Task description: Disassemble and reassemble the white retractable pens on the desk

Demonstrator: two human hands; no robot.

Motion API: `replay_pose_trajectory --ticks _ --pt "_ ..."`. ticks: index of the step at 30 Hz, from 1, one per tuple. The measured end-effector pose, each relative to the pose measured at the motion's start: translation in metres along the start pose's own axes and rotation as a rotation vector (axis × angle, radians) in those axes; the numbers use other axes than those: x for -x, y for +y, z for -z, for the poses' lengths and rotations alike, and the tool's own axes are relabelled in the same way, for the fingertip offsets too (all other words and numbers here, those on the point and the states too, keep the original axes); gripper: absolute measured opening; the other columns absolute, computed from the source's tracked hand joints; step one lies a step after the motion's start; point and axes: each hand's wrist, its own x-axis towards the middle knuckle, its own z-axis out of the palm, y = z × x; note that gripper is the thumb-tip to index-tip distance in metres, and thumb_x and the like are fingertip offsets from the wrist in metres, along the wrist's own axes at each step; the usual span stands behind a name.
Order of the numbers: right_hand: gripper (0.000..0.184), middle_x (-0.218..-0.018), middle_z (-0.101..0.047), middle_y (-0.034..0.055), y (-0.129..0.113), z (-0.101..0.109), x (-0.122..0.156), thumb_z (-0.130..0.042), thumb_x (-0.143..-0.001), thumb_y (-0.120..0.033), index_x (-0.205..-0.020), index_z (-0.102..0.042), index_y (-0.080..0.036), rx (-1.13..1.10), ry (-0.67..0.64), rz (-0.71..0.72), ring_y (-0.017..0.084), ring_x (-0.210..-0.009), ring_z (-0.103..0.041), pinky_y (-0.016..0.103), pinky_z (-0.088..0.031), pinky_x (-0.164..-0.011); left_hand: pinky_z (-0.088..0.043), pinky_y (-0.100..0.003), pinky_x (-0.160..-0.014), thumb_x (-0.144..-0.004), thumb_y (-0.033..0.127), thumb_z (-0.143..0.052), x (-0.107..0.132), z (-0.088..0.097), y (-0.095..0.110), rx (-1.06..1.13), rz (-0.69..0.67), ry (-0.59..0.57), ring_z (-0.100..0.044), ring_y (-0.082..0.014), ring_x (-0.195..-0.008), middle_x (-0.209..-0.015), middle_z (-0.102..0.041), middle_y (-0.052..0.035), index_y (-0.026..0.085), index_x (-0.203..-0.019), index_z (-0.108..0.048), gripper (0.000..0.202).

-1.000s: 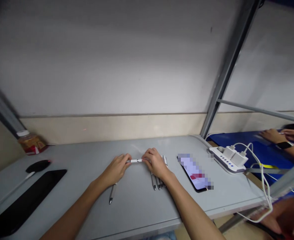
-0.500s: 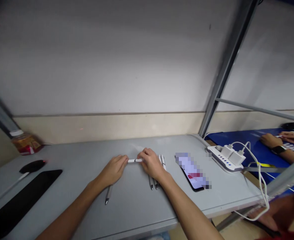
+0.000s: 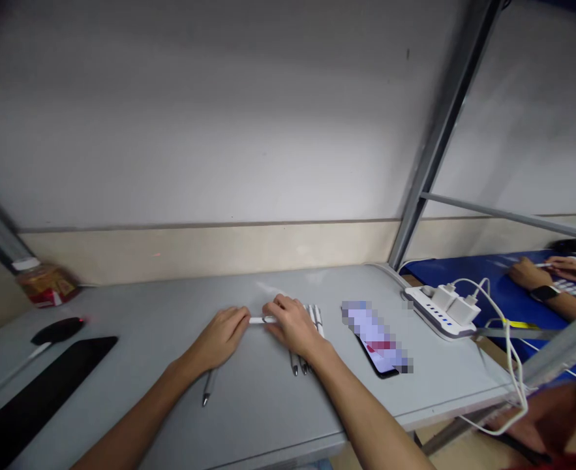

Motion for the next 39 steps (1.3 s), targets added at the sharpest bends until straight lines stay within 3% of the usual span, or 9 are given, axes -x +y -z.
replay_pose_trajectory --ticks 2,5,12,18,29,39 --pt "0.024 -0.098 -0.061 0.0064 -0.002 0.0 0.0 -0.056 -0.09 -0.028 -0.113 -0.058 -0.021 -0.025 -0.019 0.011 0.019 -0.09 -0.056 0.029 -0.04 -0.078 -0.04 -0.032 -0.075 -0.096 0.03 -0.032 0.001 0.002 0.001 0.018 0.001 0.006 -0.054 -0.0179 -0.077 -0.079 -0.058 -0.0023 0.02 -0.084 -0.053 0.027" --pt "0.02 -0.091 -0.063 0.0058 -0.003 0.0 -0.001 -0.046 -0.095 -0.022 -0.106 -0.063 -0.021 -0.031 -0.045 0.033 0.017 -0.084 -0.057 0.03 -0.039 -0.078 -0.04 -0.035 -0.079 -0.095 0.031 -0.035 0.003 0.004 0.0 0.035 -0.007 -0.009 -0.054 -0.0187 -0.081 -0.084 -0.06 -0.003 0.02 -0.088 -0.055 0.024" --pt "0.021 -0.093 -0.06 0.0049 0.003 -0.003 0.0 -0.057 -0.083 -0.008 -0.098 -0.062 -0.021 0.026 0.027 0.008 0.019 -0.088 -0.052 0.029 -0.037 -0.075 -0.044 -0.032 -0.077 -0.096 0.029 -0.034 0.002 0.006 -0.003 0.084 -0.002 -0.058 -0.059 -0.018 -0.082 -0.088 -0.065 -0.0032 0.021 -0.093 -0.057 0.025" --pt "0.023 -0.092 -0.061 0.004 0.01 -0.002 -0.001 -0.058 -0.081 -0.006 -0.097 -0.062 -0.022 0.073 0.024 -0.06 0.019 -0.086 -0.052 0.029 -0.036 -0.074 -0.045 -0.032 -0.09 -0.093 0.026 -0.038 0.0 0.007 -0.006 0.181 -0.052 -0.018 -0.062 -0.0179 -0.101 -0.114 -0.067 -0.0024 0.027 -0.116 -0.06 0.031" --pt "0.023 -0.095 -0.064 0.0066 0.022 0.002 0.004 -0.046 -0.092 -0.016 -0.108 -0.062 -0.022 0.084 0.064 -0.283 0.018 -0.084 -0.058 0.026 -0.038 -0.067 -0.046 -0.028 -0.078 -0.093 0.027 -0.036 0.0 0.011 -0.014 0.162 0.086 -0.026 -0.064 -0.0178 -0.088 -0.098 -0.07 -0.0025 0.026 -0.105 -0.061 0.027" --pt "0.023 -0.093 -0.064 0.0066 0.019 0.003 0.003 -0.047 -0.092 -0.015 -0.106 -0.064 -0.021 0.002 0.009 -0.12 0.018 -0.088 -0.057 0.028 -0.042 -0.078 -0.044 -0.029 -0.08 -0.094 0.026 -0.035 0.001 0.01 -0.012 0.108 0.052 -0.043 -0.063 -0.0173 -0.088 -0.097 -0.069 -0.0017 0.026 -0.106 -0.059 0.027"
